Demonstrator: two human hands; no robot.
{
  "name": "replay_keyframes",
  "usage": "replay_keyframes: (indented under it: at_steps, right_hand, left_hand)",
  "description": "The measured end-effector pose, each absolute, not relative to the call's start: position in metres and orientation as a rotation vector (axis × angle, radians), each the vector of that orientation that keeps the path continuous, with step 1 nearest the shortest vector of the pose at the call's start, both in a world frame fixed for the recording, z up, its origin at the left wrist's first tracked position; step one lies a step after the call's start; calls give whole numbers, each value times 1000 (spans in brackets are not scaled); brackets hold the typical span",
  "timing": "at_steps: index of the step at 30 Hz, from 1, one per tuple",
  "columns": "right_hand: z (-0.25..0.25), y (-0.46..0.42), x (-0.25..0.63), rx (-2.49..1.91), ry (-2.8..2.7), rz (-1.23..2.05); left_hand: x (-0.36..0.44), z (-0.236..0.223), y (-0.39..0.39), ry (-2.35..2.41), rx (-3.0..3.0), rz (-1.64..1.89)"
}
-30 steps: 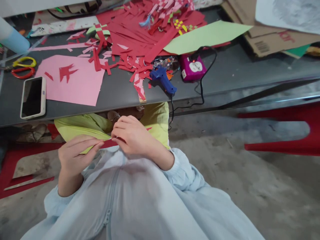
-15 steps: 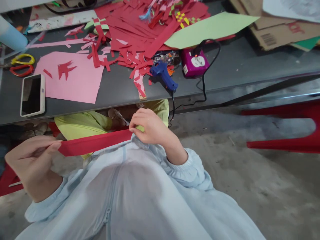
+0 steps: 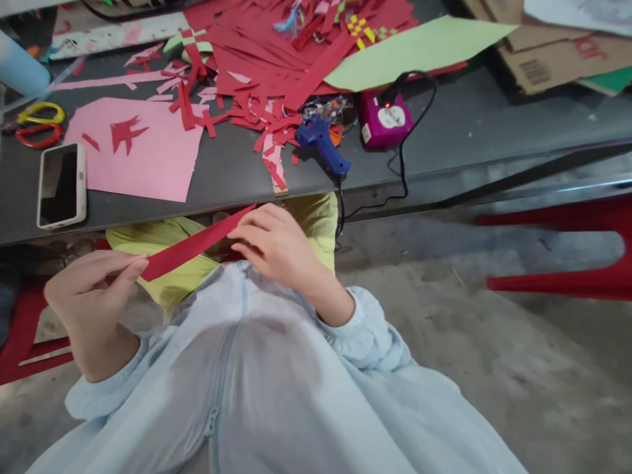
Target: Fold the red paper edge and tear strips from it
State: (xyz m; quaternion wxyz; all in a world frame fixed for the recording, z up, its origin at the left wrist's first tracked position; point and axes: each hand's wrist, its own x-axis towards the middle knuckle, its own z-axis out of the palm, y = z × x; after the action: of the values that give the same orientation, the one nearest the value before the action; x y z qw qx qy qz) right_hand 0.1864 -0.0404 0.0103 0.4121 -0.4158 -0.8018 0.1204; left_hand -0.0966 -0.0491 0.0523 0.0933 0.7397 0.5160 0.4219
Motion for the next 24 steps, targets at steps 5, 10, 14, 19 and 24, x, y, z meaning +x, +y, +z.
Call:
replay_keyframes:
  at_steps: [5,10,14,19,24]
  right_hand:
    - [21,-39,156,-1042,-2061,354]
    - [27,-39,154,-1000,-2130,427]
    - [24,-39,161,-968,-2185,433]
    - [17,-35,176,-989,-2187,443]
    - [11,-30,195,-1051,-2185,536]
  left_hand:
    - [-67,43,-44,1302,2358,1196]
    - [-52,37,-45,1161,2387,1163]
    - [-52,39,-45,1158,2334,1157]
    - [-68,50,-45,1198,2279,1139]
    - [-100,53,-47,1349,2172,1146]
